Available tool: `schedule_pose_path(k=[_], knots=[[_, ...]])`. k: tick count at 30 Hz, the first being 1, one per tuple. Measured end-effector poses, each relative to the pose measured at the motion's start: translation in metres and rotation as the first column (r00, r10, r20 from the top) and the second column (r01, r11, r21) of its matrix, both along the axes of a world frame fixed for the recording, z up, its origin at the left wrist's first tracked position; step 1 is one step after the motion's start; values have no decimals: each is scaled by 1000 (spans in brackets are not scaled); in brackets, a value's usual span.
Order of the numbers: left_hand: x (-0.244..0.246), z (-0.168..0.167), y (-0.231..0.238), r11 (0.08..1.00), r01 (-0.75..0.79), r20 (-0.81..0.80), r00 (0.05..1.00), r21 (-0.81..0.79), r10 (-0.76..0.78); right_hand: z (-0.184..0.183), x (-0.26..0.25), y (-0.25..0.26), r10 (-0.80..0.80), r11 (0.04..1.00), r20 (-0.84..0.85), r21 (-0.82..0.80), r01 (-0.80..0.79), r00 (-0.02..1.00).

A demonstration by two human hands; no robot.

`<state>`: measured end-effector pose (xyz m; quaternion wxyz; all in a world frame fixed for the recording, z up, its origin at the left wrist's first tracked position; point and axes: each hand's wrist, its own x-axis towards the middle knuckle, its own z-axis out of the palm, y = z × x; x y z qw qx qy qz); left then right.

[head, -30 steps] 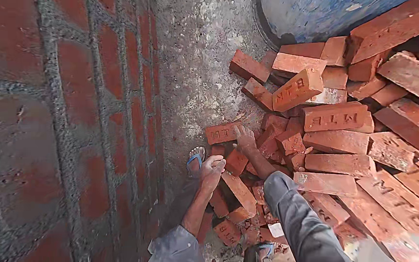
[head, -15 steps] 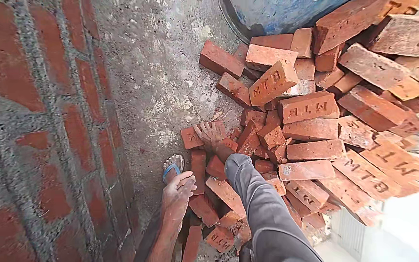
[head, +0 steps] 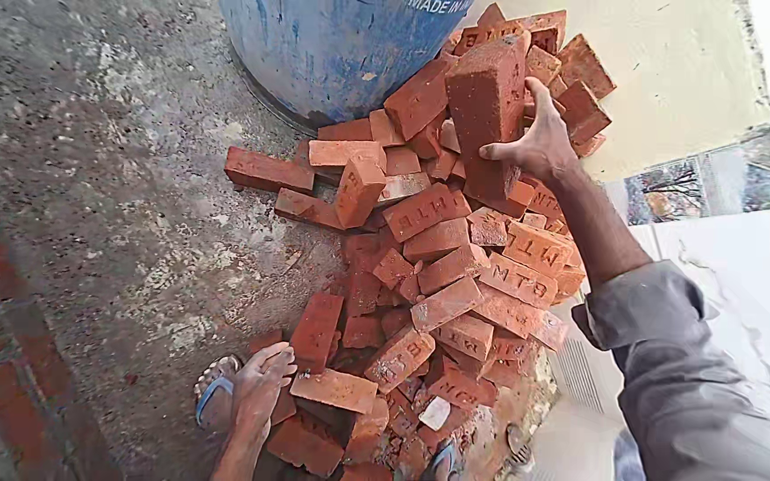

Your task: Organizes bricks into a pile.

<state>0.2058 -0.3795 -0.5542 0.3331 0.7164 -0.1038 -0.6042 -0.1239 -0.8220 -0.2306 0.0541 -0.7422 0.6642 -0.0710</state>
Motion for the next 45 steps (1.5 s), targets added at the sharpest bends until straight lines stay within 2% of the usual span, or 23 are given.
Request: schedule_pose_path(k=[2,4,6,7,8,10,12,14,15,17,19,21,22,25,27,29,31,33,35,38,41,43,45], knots=[[-7,1,4,1000,19,-5,1000,6,-19,60,-48,-47,-191,950,-195,-283,131,962],[-1,3,10,999,28,11,1000,27,-29,84,-64,-54,-312,883,-208,-425,202,927],[-2,1,3,1000,5,8,1000,18,-5,71,-47,-26,-192,889,-121,-442,121,974],[-3,4,2,1000,-13,11,1000,21,13,41,-30,2,-83,922,-85,-385,44,993],[-1,8,4,999,-39,27,999,25,38,-5,-9,37,31,961,-40,-273,-41,999],[8,16,12,994,-100,86,992,49,96,-119,36,135,216,974,45,64,-218,975],[17,14,12,985,-162,140,978,56,153,-240,80,234,354,860,68,368,-353,933],[22,11,18,980,-188,151,972,60,178,-338,123,314,353,734,0,620,-277,936],[24,10,22,979,-191,145,973,70,180,-374,139,343,279,684,-45,710,-166,959],[29,10,32,975,-202,127,974,90,190,-422,163,372,-24,607,-116,788,107,993],[37,14,47,970,-214,131,971,118,198,-452,186,385,-304,457,-182,833,311,935],[44,19,60,969,-214,134,971,123,198,-470,211,398,-400,312,-282,853,419,872],[44,17,59,969,-223,124,970,107,210,-475,221,398,-417,290,-315,843,453,853],[39,4,57,973,-222,73,973,70,217,-497,229,402,-459,335,-379,764,552,803],[39,0,51,974,-218,61,975,55,215,-504,213,395,-511,304,-336,790,532,791],[44,0,50,976,-210,81,975,56,205,-491,181,391,-660,229,-120,908,351,742],[36,-3,44,978,-202,85,976,44,198,-453,136,374,-829,224,136,970,98,542],[34,-5,40,986,-163,94,983,28,160,-398,109,365,-924,227,261,963,-147,282],[31,-8,35,991,-134,111,985,32,129,-332,90,348,-931,300,339,922,-245,133],[15,-8,24,994,-95,105,990,49,90,-215,38,303,-828,538,561,803,-256,21],[-1,-4,15,996,-62,100,993,58,56,-93,-21,231,-620,773,785,608,-184,-10],[-3,-2,15,997,-46,122,992,64,38,-24,-50,172,-475,876,880,474,-88,14],[-6,-4,9,998,-40,110,993,50,35,22,-84,110,-342,939,937,344,-1,75]])
